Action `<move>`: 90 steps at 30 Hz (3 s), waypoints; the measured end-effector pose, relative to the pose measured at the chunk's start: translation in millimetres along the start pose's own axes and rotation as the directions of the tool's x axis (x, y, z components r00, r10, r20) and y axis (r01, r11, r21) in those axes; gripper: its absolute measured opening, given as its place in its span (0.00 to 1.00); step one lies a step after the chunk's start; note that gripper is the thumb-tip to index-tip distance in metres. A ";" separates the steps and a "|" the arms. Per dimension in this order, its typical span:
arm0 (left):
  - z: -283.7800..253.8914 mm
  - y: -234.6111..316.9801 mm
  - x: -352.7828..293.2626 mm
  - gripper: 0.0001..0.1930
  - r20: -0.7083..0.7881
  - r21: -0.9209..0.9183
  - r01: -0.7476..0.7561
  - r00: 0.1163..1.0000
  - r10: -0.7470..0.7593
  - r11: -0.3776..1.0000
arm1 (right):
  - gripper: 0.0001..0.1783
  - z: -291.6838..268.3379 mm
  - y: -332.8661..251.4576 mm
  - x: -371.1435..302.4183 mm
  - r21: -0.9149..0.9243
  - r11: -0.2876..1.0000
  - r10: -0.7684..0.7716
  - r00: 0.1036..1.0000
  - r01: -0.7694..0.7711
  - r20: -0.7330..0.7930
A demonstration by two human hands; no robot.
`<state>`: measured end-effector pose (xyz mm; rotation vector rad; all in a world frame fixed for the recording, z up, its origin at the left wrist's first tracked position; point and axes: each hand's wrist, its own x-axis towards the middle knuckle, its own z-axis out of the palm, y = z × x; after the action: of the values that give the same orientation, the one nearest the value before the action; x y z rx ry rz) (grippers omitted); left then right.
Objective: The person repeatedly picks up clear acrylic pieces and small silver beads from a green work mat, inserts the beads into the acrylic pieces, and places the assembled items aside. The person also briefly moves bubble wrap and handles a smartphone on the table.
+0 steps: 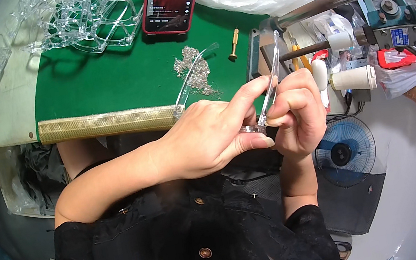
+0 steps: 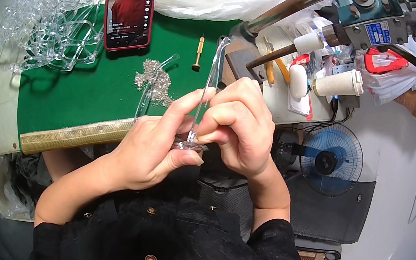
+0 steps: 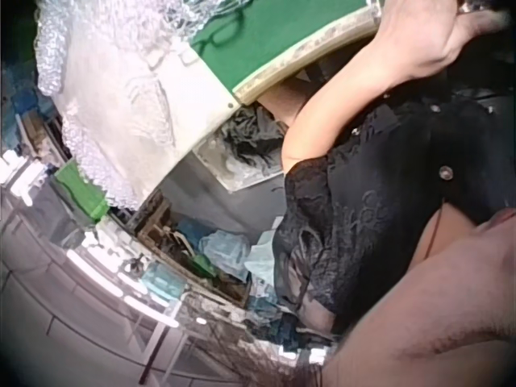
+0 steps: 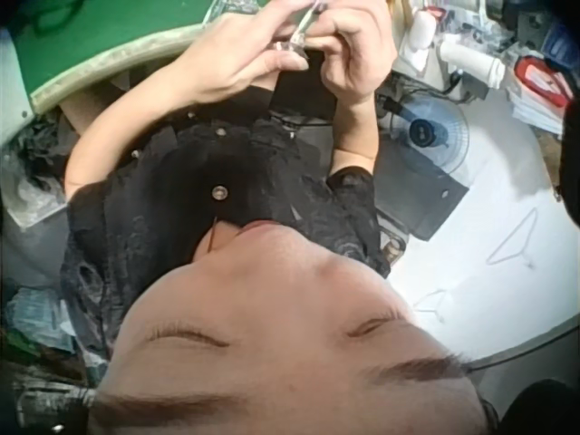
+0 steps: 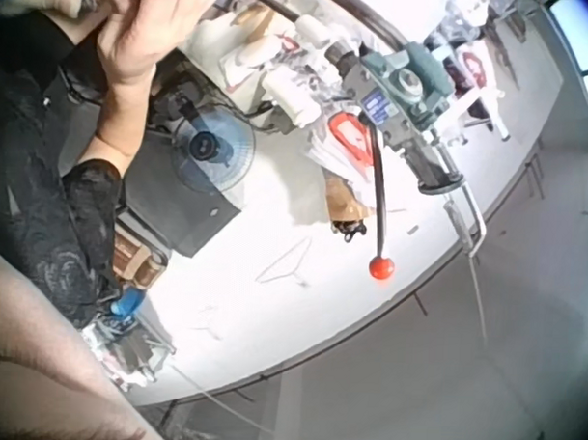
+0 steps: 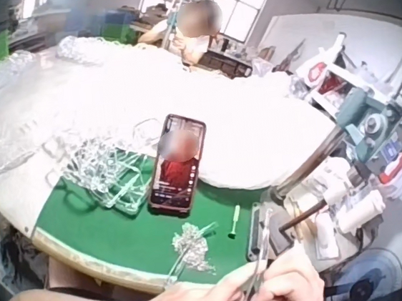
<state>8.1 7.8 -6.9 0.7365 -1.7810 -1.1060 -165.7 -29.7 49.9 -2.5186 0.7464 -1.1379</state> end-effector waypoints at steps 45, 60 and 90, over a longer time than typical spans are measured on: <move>-2.7 3.2 1.2 0.43 0.061 -0.312 0.102 0.994 -0.087 0.945 | 0.15 8.8 7.5 1.6 0.128 0.992 0.024 0.995 -0.011 -0.097; 0.3 3.5 11.7 0.44 -0.014 -0.334 0.029 0.999 -0.035 0.942 | 0.18 10.3 12.8 -10.8 0.369 0.919 0.212 0.962 -0.137 -0.170; 69.4 -20.9 183.9 0.11 -0.072 0.600 -0.238 0.935 0.347 0.764 | 0.07 -125.9 125.0 -0.4 0.257 0.945 0.323 0.692 -0.201 -0.646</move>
<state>-132.9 -126.2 28.2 0.8400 -2.0068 -0.2493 -303.9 -137.9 76.0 -1.7282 1.0825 -1.9425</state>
